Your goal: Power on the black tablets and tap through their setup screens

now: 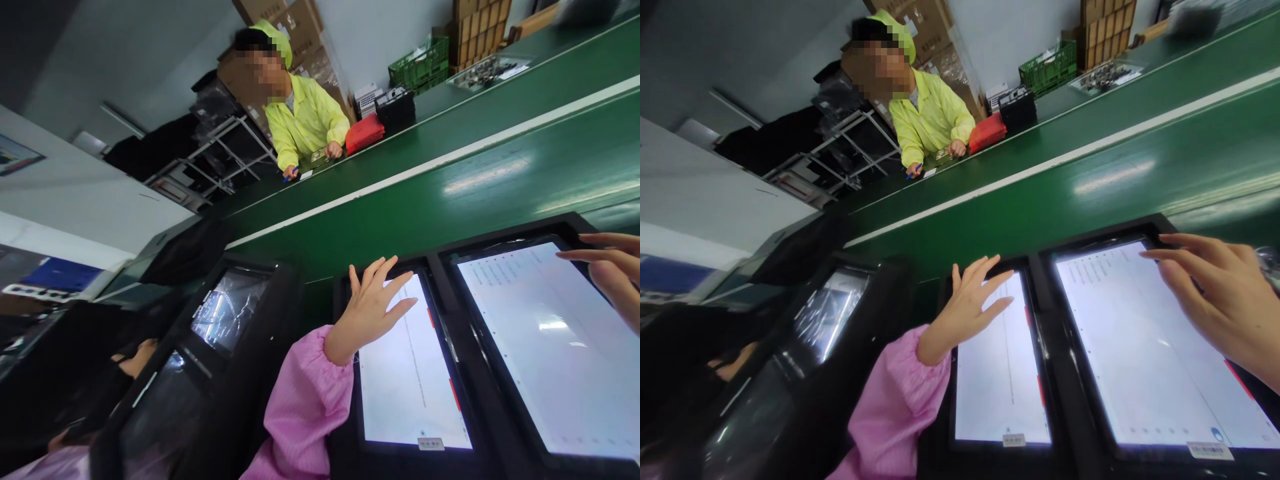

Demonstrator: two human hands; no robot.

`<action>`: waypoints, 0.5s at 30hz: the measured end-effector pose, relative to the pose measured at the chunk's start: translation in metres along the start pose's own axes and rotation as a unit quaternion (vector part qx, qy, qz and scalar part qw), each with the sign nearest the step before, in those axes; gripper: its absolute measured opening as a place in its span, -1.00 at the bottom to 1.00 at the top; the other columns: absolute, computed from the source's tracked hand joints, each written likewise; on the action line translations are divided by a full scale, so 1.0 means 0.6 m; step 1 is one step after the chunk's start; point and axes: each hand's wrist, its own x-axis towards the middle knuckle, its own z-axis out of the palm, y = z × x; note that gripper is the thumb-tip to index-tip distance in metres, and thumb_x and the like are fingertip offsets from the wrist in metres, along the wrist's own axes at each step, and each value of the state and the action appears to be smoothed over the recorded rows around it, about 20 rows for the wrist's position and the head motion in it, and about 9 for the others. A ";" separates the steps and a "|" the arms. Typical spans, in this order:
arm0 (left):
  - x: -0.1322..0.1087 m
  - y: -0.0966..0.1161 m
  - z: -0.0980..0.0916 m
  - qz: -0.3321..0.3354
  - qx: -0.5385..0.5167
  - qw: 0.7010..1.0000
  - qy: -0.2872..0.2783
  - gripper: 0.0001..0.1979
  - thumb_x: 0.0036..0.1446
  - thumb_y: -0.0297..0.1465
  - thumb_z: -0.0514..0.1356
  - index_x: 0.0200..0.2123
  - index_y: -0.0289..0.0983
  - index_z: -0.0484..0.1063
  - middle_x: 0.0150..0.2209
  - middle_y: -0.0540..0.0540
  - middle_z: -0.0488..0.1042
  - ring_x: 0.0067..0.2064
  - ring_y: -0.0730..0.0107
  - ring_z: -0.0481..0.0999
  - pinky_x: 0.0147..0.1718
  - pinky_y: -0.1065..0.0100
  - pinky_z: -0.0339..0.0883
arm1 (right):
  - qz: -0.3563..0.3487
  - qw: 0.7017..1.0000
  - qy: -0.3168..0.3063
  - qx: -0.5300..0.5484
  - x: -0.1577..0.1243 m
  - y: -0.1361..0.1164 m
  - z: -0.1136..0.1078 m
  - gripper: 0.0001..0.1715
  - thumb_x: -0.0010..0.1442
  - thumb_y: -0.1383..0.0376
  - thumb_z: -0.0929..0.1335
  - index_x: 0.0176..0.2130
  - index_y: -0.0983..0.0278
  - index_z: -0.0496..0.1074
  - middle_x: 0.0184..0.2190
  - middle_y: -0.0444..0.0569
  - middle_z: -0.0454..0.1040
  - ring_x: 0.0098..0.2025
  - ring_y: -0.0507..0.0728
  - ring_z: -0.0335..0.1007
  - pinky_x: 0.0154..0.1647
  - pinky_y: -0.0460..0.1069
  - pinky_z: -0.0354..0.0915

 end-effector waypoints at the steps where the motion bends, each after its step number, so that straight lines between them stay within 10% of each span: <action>1: 0.000 0.001 0.000 0.000 0.001 1.000 -0.003 -0.57 0.41 -0.11 0.16 0.28 -0.03 0.38 0.45 -0.20 0.15 0.48 -0.20 0.03 0.30 -0.61 -0.26 | 0.001 1.000 -0.001 0.001 -0.001 -0.001 0.000 -0.53 0.52 0.08 0.06 0.04 0.01 0.46 0.04 -0.02 0.51 0.05 0.24 0.49 -0.07 0.18 0.32; 15: 0.004 0.005 -0.002 -0.013 -0.019 0.999 -0.022 -0.27 0.19 0.08 0.33 0.32 -0.06 0.32 0.46 -0.27 0.12 0.49 -0.30 -0.01 0.31 -0.61 -0.27 | 0.012 1.000 -0.005 0.013 -0.001 0.005 0.003 -0.47 0.53 0.03 0.04 0.02 0.01 0.50 0.03 -0.01 0.52 0.03 0.25 0.51 -0.09 0.19 0.36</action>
